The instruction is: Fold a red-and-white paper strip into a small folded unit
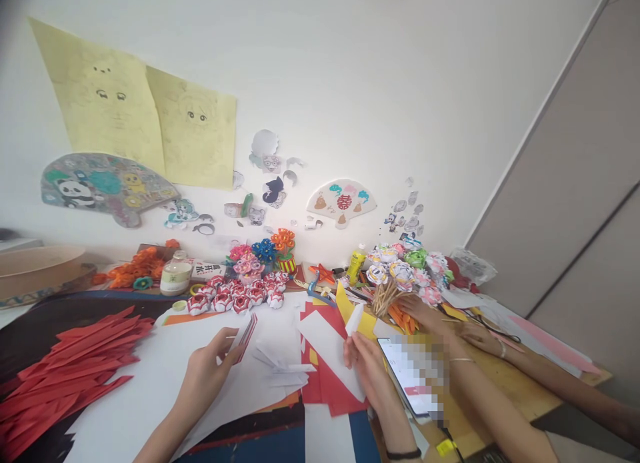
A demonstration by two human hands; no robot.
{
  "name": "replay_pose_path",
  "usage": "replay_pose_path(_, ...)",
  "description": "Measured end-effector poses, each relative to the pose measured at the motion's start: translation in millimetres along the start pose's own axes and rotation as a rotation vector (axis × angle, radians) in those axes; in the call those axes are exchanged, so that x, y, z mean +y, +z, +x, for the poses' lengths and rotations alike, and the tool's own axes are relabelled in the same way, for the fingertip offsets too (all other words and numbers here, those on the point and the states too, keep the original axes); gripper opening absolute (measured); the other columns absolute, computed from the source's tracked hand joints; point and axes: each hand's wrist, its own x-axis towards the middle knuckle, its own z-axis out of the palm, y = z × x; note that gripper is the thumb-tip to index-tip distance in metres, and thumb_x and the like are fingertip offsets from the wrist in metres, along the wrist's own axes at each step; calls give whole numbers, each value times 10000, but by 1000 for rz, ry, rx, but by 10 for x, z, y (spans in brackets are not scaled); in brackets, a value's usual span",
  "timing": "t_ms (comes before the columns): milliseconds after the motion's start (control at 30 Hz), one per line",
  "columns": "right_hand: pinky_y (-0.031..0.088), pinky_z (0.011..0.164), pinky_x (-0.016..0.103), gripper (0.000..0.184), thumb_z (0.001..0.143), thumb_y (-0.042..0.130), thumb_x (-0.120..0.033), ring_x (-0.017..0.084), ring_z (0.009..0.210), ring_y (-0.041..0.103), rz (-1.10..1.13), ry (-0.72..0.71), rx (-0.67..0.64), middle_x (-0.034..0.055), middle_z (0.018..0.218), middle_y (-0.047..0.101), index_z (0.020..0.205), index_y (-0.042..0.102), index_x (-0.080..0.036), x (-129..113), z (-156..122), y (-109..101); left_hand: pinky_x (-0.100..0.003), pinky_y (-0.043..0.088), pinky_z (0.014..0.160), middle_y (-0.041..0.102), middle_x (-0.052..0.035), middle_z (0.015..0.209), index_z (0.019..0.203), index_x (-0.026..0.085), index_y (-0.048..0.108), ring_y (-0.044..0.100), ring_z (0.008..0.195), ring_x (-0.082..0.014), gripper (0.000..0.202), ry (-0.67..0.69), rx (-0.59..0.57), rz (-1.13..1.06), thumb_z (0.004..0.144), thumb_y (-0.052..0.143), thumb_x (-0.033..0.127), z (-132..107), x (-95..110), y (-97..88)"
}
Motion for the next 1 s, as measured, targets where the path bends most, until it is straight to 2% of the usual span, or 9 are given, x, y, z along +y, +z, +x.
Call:
replay_pose_path(133,374,500,264,246,792,649,-390,128,565,415,196,0,56,-3,687,441,696,520,-205,22,70,-35,-252,451,637,712,11,737,974,256,522,638,635,-186,184,1,-4,-3,844,461,372,3,16,9)
replay_pose_path(300,378,497,275,307,818,579,-408,125,519,372,179,8,40,-26,615,379,626,434,-218,-34,67,38,-253,457,645,719,11,757,993,261,539,647,647,-184,192,16,-24,-22,851,461,365,-4,24,30)
replay_pose_path(467,390,558,276,329,833,587,-432,136,547,478,-80,47,-73,15,634,542,626,538,-180,105,-1,125,-243,452,637,715,25,742,971,264,530,631,625,-175,178,6,-11,-36,845,468,374,-10,41,22)
replay_pose_path(667,356,531,245,420,837,543,-511,144,554,514,-446,47,-132,25,605,594,616,605,-159,410,27,123,-248,445,637,697,22,716,961,250,499,591,601,-166,190,-7,-1,-28,849,471,402,-4,26,20)
replay_pose_path(800,397,583,264,400,848,515,-490,166,596,540,-601,-27,-152,22,620,612,640,635,-170,437,12,165,-246,441,627,695,27,708,958,254,497,582,594,-168,193,5,7,-19,843,477,408,1,14,27)
replay_pose_path(1000,409,612,295,409,870,481,-475,191,624,547,-765,-130,-112,25,626,620,640,626,-170,401,-51,227,-237,441,610,676,37,655,943,253,504,573,563,-162,183,30,34,-4,837,475,399,-6,33,21)
